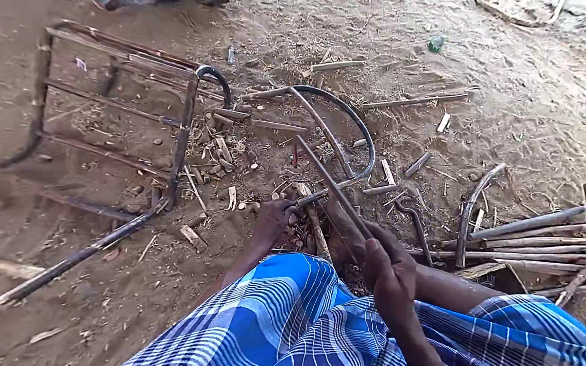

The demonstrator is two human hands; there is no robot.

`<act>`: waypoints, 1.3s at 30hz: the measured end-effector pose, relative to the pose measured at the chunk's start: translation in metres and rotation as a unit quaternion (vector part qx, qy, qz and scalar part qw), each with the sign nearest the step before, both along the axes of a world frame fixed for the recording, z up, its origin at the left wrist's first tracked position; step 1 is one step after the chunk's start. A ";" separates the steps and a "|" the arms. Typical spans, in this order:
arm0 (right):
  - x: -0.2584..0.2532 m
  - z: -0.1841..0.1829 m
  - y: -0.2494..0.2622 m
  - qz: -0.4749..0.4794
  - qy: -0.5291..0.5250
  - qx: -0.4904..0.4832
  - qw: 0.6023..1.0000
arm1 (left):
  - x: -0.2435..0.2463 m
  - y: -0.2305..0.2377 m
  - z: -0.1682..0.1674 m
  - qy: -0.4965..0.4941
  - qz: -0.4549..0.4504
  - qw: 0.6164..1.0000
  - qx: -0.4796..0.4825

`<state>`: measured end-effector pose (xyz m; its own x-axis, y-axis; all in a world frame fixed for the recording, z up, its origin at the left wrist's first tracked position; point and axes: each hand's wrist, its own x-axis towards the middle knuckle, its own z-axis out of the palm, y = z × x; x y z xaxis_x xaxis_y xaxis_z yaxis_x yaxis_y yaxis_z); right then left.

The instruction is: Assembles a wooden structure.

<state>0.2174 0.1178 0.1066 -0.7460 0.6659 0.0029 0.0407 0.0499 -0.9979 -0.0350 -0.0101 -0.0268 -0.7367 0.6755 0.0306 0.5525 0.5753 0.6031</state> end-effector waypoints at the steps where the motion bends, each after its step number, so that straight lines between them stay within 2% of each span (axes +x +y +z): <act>1: -0.001 -0.005 -0.004 0.003 0.001 -0.005 1.000 | 0.002 0.000 0.002 -0.010 0.013 1.000 -0.010; 4: -0.003 -0.017 -0.011 0.010 -0.016 -0.003 1.000 | 0.005 -0.001 0.002 -0.047 0.046 0.998 -0.017; 7: -0.005 -0.026 -0.015 0.010 -0.040 0.008 0.999 | 0.009 -0.003 0.003 -0.036 0.050 0.998 -0.015; 12: -0.009 -0.026 -0.016 0.018 -0.061 0.023 0.998 | 0.011 0.004 0.009 -0.080 0.078 0.992 -0.055; 16: -0.005 -0.031 -0.018 0.014 -0.056 -0.002 0.998 | 0.009 0.007 0.008 -0.127 0.113 0.984 -0.052; 19: -0.004 -0.033 -0.023 0.003 -0.068 0.031 0.997 | 0.008 0.003 0.013 -0.155 0.146 0.974 -0.078; 21: 0.001 -0.030 -0.026 0.003 -0.083 0.069 0.994 | 0.009 -0.005 0.022 -0.151 0.175 0.970 -0.082; 23: 0.004 -0.027 -0.028 0.002 -0.099 0.086 0.991 | 0.009 -0.017 0.036 -0.105 0.176 0.977 -0.054; 25: -0.002 -0.025 -0.029 0.004 -0.110 0.094 0.989 | 0.010 -0.021 0.062 -0.002 0.139 0.990 -0.011; 28: -0.025 -0.030 -0.027 0.019 -0.108 0.111 0.988 | -0.001 0.004 0.109 0.129 -0.008 0.992 0.004; 30: -0.038 -0.035 -0.024 0.020 -0.106 0.094 0.990 | -0.013 0.035 0.131 0.135 -0.107 0.981 -0.088; 33: -0.045 -0.036 -0.016 -0.007 -0.082 0.018 0.996 | -0.026 0.074 0.146 0.135 -0.193 0.945 -0.226; 36: -0.041 -0.042 -0.012 -0.022 -0.077 0.008 0.997 | -0.031 0.096 0.154 0.100 -0.178 0.934 -0.292; 39: -0.030 -0.048 -0.017 0.004 -0.083 0.025 0.996 | -0.041 0.093 0.149 0.085 -0.194 0.931 -0.298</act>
